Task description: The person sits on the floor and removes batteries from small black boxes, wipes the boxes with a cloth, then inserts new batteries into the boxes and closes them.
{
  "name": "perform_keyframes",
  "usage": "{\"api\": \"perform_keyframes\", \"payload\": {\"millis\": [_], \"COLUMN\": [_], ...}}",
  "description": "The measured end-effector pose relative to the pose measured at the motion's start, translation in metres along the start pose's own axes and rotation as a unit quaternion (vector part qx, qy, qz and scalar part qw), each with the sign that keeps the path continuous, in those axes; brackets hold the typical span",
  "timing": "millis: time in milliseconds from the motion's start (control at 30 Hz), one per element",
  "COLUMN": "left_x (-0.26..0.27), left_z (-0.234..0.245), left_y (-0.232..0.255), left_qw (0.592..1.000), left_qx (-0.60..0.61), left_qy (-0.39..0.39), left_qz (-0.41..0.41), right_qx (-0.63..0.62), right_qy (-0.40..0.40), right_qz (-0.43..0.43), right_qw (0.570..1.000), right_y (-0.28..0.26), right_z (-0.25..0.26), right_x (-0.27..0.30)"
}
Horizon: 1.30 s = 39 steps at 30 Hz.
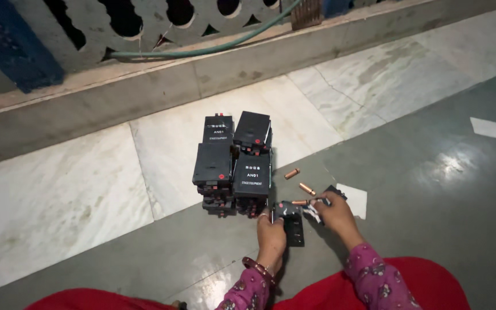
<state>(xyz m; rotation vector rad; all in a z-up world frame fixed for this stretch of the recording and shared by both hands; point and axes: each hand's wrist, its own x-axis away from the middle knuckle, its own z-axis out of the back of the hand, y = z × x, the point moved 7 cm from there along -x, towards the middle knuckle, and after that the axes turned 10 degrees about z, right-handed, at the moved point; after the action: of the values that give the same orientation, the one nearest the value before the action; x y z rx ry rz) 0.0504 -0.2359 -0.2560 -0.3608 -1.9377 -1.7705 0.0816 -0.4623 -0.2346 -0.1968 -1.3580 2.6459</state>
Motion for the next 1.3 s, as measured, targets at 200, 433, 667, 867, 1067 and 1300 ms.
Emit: {"api": "perform_keyframes", "payload": {"millis": [200, 433, 667, 867, 1067, 1300], "left_x": [0.022, 0.078, 0.05, -0.017, -0.029, -0.007], "left_z": [0.015, 0.008, -0.067, -0.095, -0.1, -0.088], "left_y": [0.023, 0.079, 0.113, 0.083, 0.07, 0.101], "left_qw": [0.985, 0.936, 0.826, 0.721, 0.719, 0.785], "left_qx": [-0.077, -0.173, -0.414, -0.602, -0.583, -0.451], "left_qy": [0.117, 0.139, 0.029, 0.061, 0.1, 0.113], "left_qz": [-0.103, -0.275, -0.381, -0.339, -0.365, -0.408], "right_qx": [-0.164, -0.173, -0.116, -0.123, 0.043, 0.061], "right_qy": [0.021, 0.001, 0.069, 0.154, 0.167, 0.131], "right_qz": [-0.094, -0.093, -0.04, -0.08, -0.004, 0.017], "right_qw": [0.982, 0.98, 0.99, 0.977, 0.985, 0.989], "right_y": [-0.006, -0.037, -0.027, -0.004, -0.011, -0.026], "right_z": [0.007, 0.039, 0.065, 0.079, 0.078, 0.06], "right_x": [0.009, 0.006, -0.005, -0.001, -0.002, -0.003]}}
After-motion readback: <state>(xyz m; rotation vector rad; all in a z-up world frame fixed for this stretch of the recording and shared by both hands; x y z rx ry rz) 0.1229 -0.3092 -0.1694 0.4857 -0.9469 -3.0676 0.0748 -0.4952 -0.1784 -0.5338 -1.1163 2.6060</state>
